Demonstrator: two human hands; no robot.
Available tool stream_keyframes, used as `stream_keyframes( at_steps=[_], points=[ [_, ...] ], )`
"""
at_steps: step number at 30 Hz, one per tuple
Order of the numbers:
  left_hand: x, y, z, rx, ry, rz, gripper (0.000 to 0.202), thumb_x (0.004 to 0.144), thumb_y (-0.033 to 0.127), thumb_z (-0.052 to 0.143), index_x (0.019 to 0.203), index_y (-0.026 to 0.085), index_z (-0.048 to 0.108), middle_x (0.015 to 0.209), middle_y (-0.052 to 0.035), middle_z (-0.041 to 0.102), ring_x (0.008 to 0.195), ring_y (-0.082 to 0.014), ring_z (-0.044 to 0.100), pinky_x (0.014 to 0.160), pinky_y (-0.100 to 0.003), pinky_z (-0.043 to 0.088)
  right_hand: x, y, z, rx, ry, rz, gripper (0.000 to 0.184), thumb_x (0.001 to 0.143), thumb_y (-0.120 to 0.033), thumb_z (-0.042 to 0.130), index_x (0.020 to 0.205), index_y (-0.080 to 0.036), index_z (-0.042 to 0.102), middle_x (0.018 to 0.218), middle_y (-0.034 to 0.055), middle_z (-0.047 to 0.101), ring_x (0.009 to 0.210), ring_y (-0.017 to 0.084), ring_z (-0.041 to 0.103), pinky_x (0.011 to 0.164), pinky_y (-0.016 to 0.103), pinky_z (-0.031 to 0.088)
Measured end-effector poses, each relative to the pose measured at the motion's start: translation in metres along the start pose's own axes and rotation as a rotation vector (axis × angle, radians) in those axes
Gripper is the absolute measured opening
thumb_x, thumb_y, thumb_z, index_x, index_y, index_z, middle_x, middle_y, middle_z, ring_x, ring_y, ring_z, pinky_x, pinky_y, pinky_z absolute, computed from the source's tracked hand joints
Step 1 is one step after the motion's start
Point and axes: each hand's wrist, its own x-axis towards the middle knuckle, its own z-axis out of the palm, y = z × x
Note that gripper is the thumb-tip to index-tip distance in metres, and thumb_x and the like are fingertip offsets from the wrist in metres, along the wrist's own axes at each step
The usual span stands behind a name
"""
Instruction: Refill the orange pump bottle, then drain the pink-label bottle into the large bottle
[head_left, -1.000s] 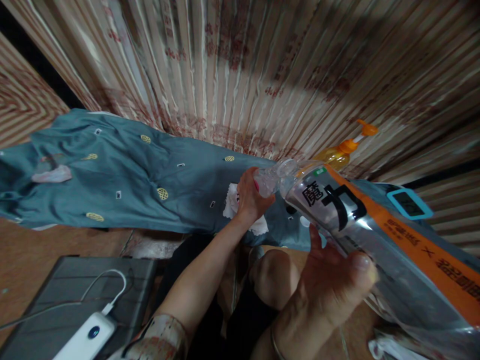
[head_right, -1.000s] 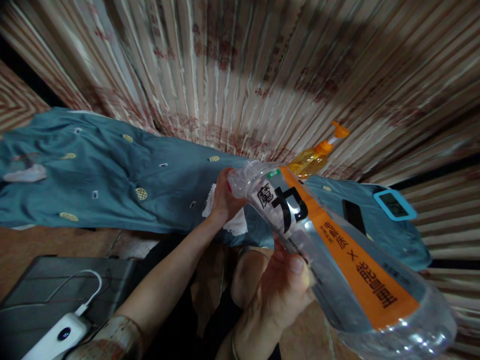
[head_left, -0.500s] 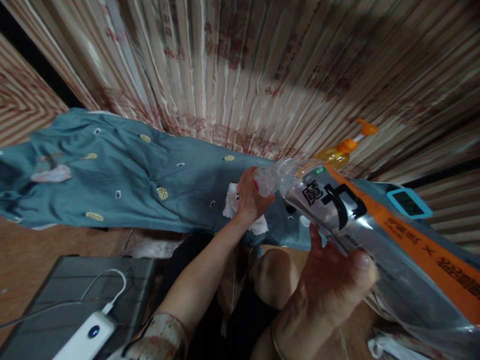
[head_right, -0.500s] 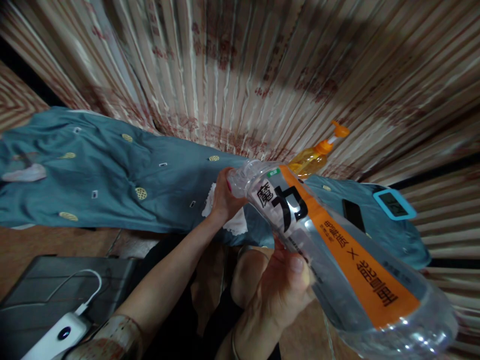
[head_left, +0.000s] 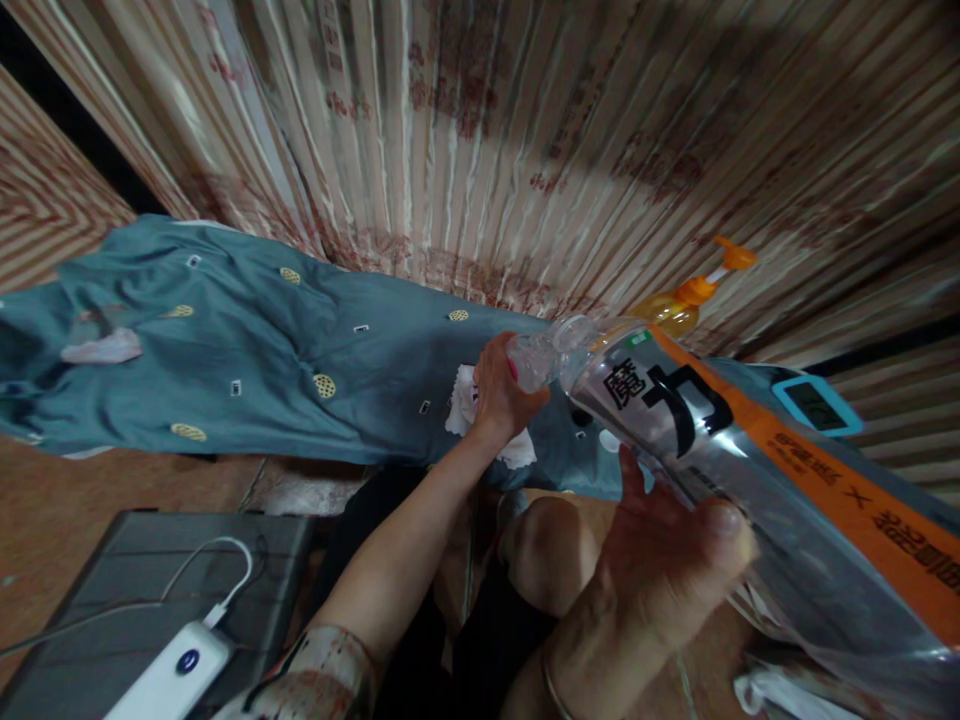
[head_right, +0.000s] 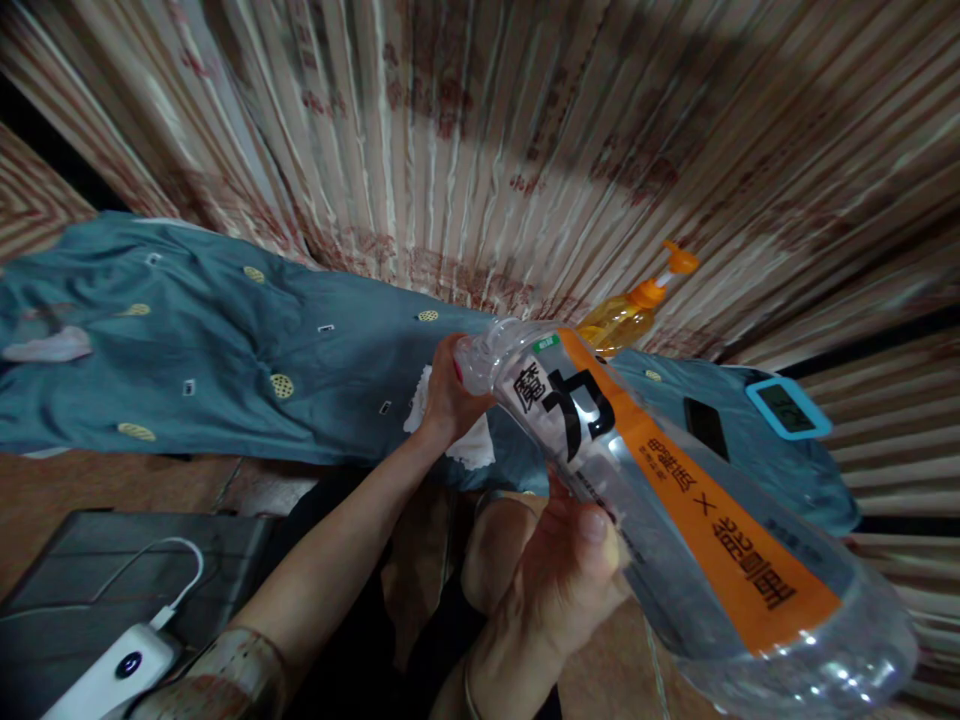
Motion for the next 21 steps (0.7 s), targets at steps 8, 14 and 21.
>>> stream_keyframes(
  at_steps=[8, 14, 21],
  points=[
    [0.0001, 0.0042, 0.0002, 0.000, 0.006, -0.023, 0.086, 0.061, 0.010, 0.093, 0.135, 0.025, 0.051, 0.139, -0.0160, 0.065, 0.136, -0.0414, 0.064, 0.122, -0.062, 0.051, 0.0005, -0.0012, 0.0003, 0.002, 0.027, 0.034, 0.047, 0.062, -0.055, 0.076, 0.108, -0.042, 0.076, 0.132, -0.0038, 0.072, 0.136, 0.034, 0.067, 0.124, 0.075, 0.042],
    [-0.0002, 0.0030, 0.0001, 0.002, 0.002, -0.012, 0.086, 0.062, 0.012, 0.093, 0.135, 0.024, 0.049, 0.141, -0.0175, 0.065, 0.138, -0.0412, 0.063, 0.123, -0.061, 0.050, 0.0014, -0.0048, 0.0013, 0.026, 0.025, 0.063, 0.054, 0.056, -0.048, 0.078, 0.109, -0.040, 0.075, 0.130, -0.0014, 0.072, 0.141, 0.036, 0.064, 0.126, 0.077, 0.039],
    [-0.0005, -0.0023, 0.0026, 0.003, 0.014, 0.004, 0.086, 0.063, 0.013, 0.094, 0.136, 0.027, 0.051, 0.139, -0.0138, 0.065, 0.135, -0.0386, 0.064, 0.121, -0.060, 0.052, -0.0003, -0.0053, 0.0011, 0.030, 0.027, 0.059, 0.049, 0.057, -0.053, 0.081, 0.103, -0.038, 0.074, 0.127, -0.0013, 0.072, 0.139, 0.035, 0.065, 0.126, 0.073, 0.040]
  ],
)
